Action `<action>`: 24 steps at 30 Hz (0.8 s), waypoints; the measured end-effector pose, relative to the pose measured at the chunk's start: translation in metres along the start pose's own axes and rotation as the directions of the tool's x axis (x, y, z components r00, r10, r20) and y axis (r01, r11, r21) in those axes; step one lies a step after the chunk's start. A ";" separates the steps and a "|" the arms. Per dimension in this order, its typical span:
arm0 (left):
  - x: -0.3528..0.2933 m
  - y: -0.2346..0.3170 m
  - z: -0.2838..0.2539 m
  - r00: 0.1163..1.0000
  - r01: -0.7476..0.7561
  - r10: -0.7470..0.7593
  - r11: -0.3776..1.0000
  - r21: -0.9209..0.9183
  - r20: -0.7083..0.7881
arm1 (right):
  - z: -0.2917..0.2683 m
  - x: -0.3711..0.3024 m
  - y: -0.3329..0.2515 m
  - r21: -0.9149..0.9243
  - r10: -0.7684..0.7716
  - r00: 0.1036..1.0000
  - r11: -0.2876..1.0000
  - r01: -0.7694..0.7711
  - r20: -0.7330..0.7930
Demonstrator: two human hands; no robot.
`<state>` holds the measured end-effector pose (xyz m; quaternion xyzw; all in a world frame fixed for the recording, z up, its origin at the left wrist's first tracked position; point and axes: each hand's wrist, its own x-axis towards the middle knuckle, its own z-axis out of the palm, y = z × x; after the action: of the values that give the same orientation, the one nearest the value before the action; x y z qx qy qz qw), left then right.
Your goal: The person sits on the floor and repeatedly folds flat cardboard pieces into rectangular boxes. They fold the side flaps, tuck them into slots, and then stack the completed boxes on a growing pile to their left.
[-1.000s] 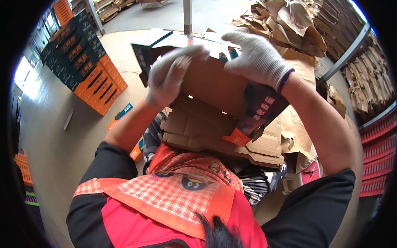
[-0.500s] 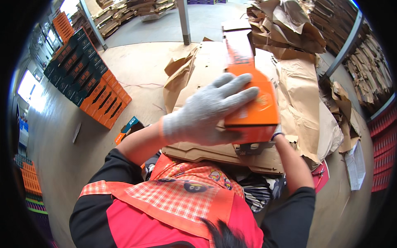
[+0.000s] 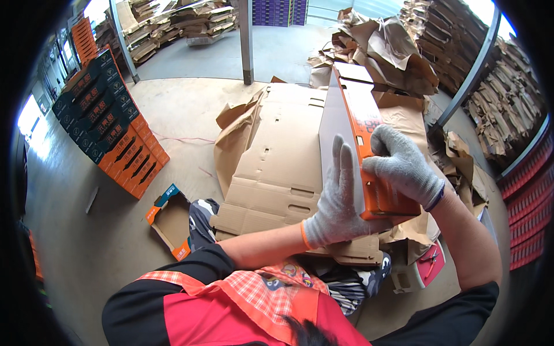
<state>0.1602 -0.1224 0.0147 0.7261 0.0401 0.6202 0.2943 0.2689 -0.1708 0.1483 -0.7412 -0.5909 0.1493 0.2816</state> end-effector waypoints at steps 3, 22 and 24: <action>-0.014 -0.001 -0.005 0.956 0.241 -0.241 0.970 0.024 0.169 | 0.000 0.020 0.003 -0.012 0.072 0.987 0.997 -0.071 0.143; -0.052 -0.079 -0.220 0.987 -0.019 -0.030 0.956 0.293 0.160 | 0.090 0.048 -0.056 0.483 -0.394 0.918 0.815 0.320 0.056; -0.091 -0.100 -0.283 0.962 0.191 -0.260 0.853 0.485 0.078 | 0.123 0.040 -0.035 0.119 -0.472 0.867 0.881 0.458 0.161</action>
<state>-0.0915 0.0278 -0.0967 0.8079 0.2543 0.4999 0.1810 0.1839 -0.0979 0.0756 -0.5484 -0.7694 0.1677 0.2815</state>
